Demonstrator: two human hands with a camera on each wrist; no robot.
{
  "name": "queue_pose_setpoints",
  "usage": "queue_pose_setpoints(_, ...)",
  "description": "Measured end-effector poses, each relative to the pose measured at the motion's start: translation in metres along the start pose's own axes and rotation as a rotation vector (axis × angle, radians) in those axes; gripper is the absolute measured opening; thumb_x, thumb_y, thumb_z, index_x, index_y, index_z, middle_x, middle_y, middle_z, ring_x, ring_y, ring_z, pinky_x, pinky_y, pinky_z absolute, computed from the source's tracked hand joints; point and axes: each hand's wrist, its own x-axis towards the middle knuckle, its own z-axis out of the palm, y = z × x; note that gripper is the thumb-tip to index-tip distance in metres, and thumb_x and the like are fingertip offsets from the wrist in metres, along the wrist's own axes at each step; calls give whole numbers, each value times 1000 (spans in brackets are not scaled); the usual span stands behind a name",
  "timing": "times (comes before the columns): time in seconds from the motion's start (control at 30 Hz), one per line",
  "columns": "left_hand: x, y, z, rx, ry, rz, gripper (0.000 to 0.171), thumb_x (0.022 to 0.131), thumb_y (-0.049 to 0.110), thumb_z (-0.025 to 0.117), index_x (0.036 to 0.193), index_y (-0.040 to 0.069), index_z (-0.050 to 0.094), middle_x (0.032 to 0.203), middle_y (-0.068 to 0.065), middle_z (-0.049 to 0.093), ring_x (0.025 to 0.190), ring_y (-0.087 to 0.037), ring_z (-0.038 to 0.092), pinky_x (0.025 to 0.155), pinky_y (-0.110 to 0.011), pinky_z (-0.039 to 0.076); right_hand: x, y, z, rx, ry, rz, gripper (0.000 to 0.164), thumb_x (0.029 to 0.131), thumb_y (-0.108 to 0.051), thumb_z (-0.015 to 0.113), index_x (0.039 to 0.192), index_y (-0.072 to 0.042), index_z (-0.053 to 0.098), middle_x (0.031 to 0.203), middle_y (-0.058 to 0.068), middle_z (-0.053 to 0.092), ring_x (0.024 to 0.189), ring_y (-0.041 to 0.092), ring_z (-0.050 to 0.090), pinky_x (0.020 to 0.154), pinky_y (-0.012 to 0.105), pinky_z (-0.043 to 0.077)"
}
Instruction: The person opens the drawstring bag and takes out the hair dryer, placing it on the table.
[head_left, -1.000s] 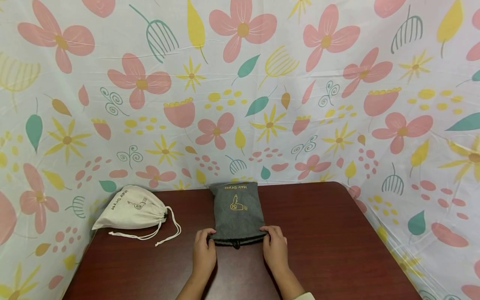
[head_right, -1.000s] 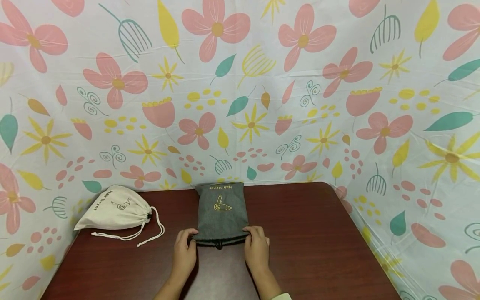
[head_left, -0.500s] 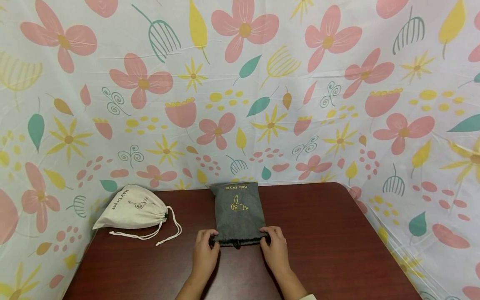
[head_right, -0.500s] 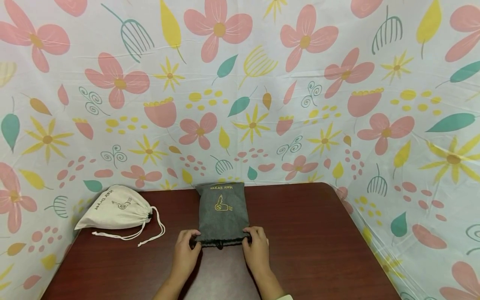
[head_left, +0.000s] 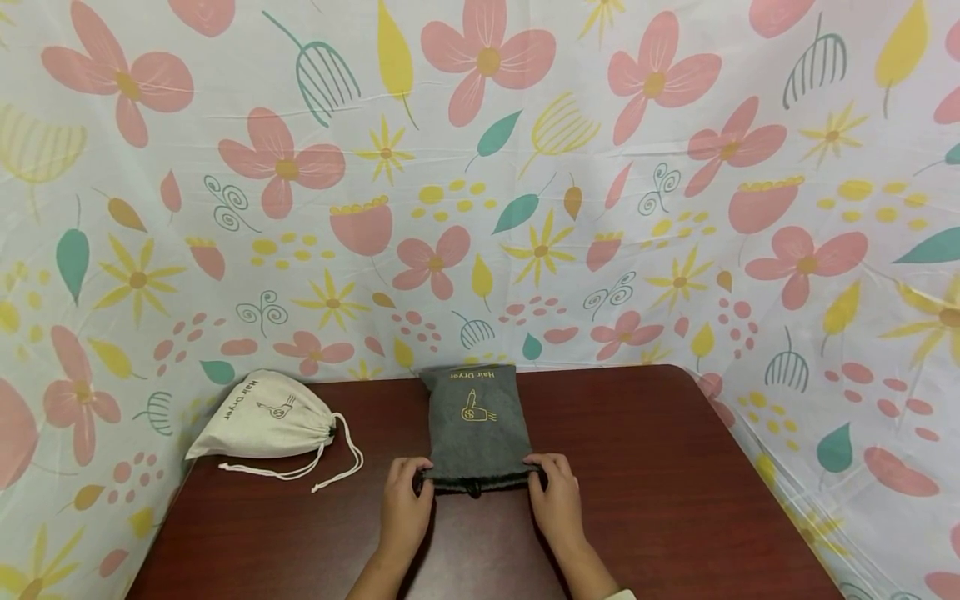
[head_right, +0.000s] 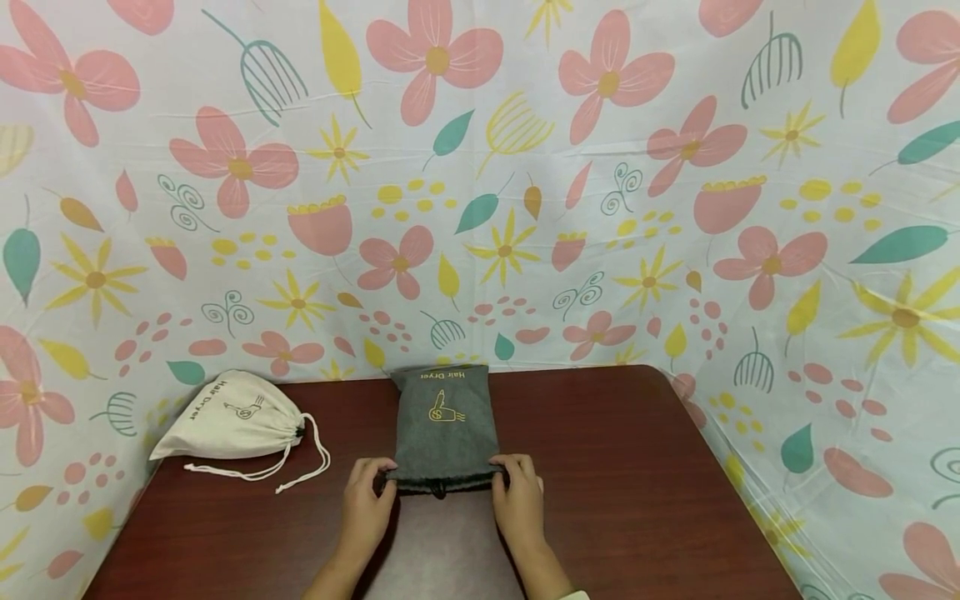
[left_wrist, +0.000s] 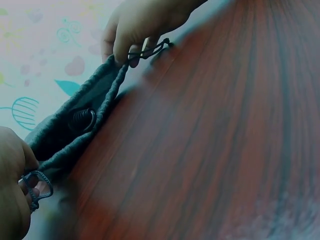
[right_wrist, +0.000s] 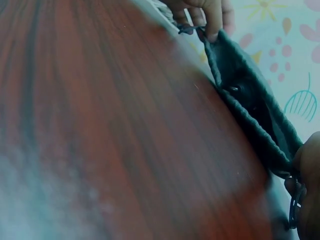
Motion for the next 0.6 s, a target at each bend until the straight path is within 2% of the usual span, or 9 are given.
queue_pose_setpoints(0.43,0,-3,-3,49,-2,91,31,81,-9,71,101,16,71,102,-1,62,95,-16,65,80,-37,54,4,7,-4,36,-7,31,26,96,-2,62,114,-18,71,118,6,64,107,31,64,93,53,46)
queue_pose_setpoints(0.6,-1,-3,-4,51,-16,75,30,81,-8,72,101,15,71,102,-2,62,93,-16,64,79,-35,54,4,2,-3,10,-28,19,27,94,-2,62,119,-12,69,120,11,64,108,32,66,92,52,43)
